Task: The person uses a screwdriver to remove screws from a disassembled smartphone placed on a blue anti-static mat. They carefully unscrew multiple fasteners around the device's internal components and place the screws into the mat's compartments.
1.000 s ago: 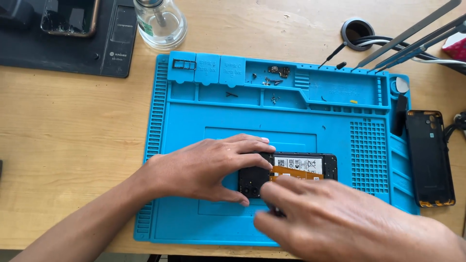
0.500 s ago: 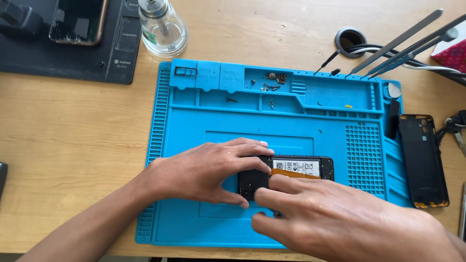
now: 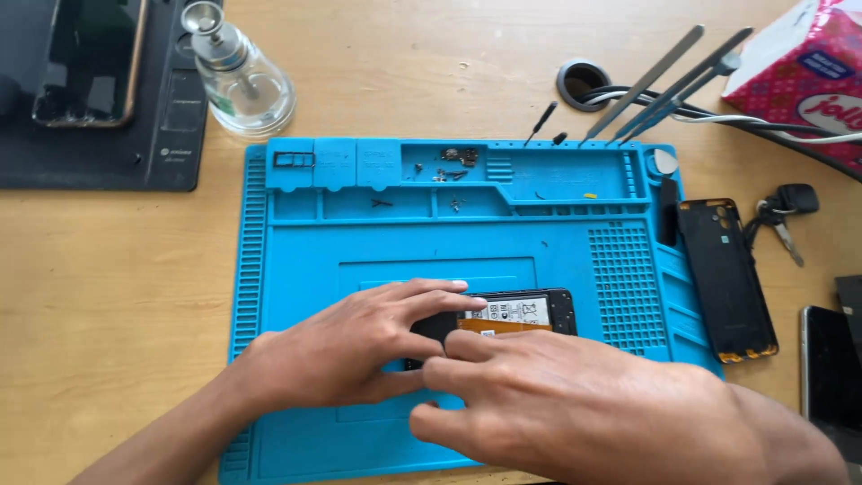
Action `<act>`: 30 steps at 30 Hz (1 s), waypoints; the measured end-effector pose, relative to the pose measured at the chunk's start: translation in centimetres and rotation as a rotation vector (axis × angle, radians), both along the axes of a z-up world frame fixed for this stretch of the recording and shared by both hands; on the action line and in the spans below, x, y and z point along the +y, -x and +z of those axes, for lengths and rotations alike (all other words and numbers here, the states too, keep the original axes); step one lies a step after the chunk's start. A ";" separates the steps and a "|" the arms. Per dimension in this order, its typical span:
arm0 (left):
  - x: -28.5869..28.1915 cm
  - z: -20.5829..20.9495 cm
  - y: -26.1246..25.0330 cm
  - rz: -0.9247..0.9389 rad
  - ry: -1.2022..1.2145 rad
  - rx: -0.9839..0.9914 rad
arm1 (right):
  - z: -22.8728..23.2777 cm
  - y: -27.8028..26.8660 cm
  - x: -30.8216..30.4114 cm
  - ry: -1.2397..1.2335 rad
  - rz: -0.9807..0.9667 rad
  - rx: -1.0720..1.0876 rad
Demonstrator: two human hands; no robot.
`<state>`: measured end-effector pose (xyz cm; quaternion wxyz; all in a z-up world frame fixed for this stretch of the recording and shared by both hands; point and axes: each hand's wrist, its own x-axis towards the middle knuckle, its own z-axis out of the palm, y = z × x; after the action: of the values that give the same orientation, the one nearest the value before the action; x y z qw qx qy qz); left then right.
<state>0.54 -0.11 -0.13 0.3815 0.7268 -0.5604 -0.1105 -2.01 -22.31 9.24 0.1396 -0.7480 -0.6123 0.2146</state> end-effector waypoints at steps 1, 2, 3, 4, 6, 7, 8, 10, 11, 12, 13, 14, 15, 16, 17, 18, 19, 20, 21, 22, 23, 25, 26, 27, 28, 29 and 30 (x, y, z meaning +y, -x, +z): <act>-0.1 -0.2 0.0 -0.008 0.002 -0.002 | -0.2 0.2 0.4 0.002 -0.008 -0.002; -0.1 -0.5 0.0 -0.004 0.012 -0.007 | -0.4 0.5 0.7 0.099 -0.120 -0.042; -0.1 -0.7 0.1 0.001 0.023 -0.012 | -0.7 0.7 1.2 0.197 -0.232 -0.081; -0.1 -0.7 0.2 -0.004 0.023 -0.014 | -0.7 0.8 1.2 0.197 -0.238 -0.083; -0.2 -1.0 0.4 0.012 -0.032 -0.020 | -0.8 1.0 1.3 0.276 -0.250 -0.161; -0.3 -1.0 0.4 0.007 -0.031 -0.021 | -0.9 1.0 1.3 0.277 -0.255 -0.160; -0.4 -0.9 0.4 0.000 -0.044 -0.019 | -0.9 1.1 1.2 0.211 -0.204 -0.110; -0.5 -0.8 0.5 -0.009 -0.059 -0.017 | -1.1 1.3 0.8 0.144 -0.156 -0.060; -0.5 -0.7 0.6 0.009 -0.049 -0.023 | -1.3 1.4 0.4 0.017 -0.122 -0.091; -0.6 -0.7 0.7 0.028 -0.037 -0.030 | -1.5 1.4 0.1 -0.107 -0.085 -0.123; -0.6 -0.6 0.7 0.028 -0.037 -0.031 | -1.1 1.2 0.1 -0.107 -0.085 -0.124; -0.7 -0.6 0.7 0.028 -0.045 -0.024 | -0.8 0.9 0.0 -0.095 -0.057 -0.118; -0.7 -0.6 0.7 0.028 -0.054 -0.017 | -0.5 0.7 0.0 -0.084 -0.029 -0.111; -0.6 -0.7 0.8 0.029 -0.055 -0.017 | -0.4 0.8 0.4 -0.085 -0.028 -0.111; -0.6 -0.9 0.9 0.066 -0.079 0.029 | -0.4 0.9 0.8 0.073 -0.146 -0.140; -0.5 -1.0 1.0 0.104 -0.101 0.073 | -0.3 1.0 1.2 0.231 -0.264 -0.170; -0.6 -0.8 0.8 0.106 -0.101 0.069 | 0.0 0.6 1.0 0.230 -0.263 -0.174; -0.7 -0.5 0.7 0.059 -0.074 0.030 | 0.3 0.4 0.8 0.261 -0.199 -0.122; -0.7 -0.3 0.6 0.013 -0.047 -0.008 | 0.5 0.2 0.6 0.290 -0.134 -0.070; -0.7 -0.3 0.5 0.013 -0.047 -0.011 | 0.3 0.4 0.6 0.290 -0.135 -0.072; -0.7 -0.2 0.5 0.008 -0.069 -0.004 | 0.2 0.7 0.6 0.220 -0.115 -0.069; -0.6 -0.1 0.5 0.000 -0.094 0.005 | -0.3 1.1 0.3 0.147 -0.099 -0.064; -0.6 -0.1 0.6 0.006 -0.081 0.000 | -0.5 1.2 0.1 0.065 -0.088 -0.105; -0.6 0.0 0.7 0.012 -0.068 -0.005 | -0.6 1.4 -0.2 -0.016 -0.078 -0.147; -0.7 0.0 0.7 0.009 -0.070 -0.012 | 0.0 1.1 -0.3 -0.018 -0.081 -0.153; -0.8 0.0 0.7 0.014 -0.076 0.002 | 0.7 0.8 -0.5 -0.015 -0.072 -0.086; -0.9 -0.1 0.7 0.018 -0.081 0.018 | 1.4 0.6 -0.7 -0.013 -0.064 -0.017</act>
<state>-0.11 -1.02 -0.19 0.3578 0.7455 -0.5456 -0.1360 -2.61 -22.97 10.63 0.1461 -0.7682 -0.5905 0.1999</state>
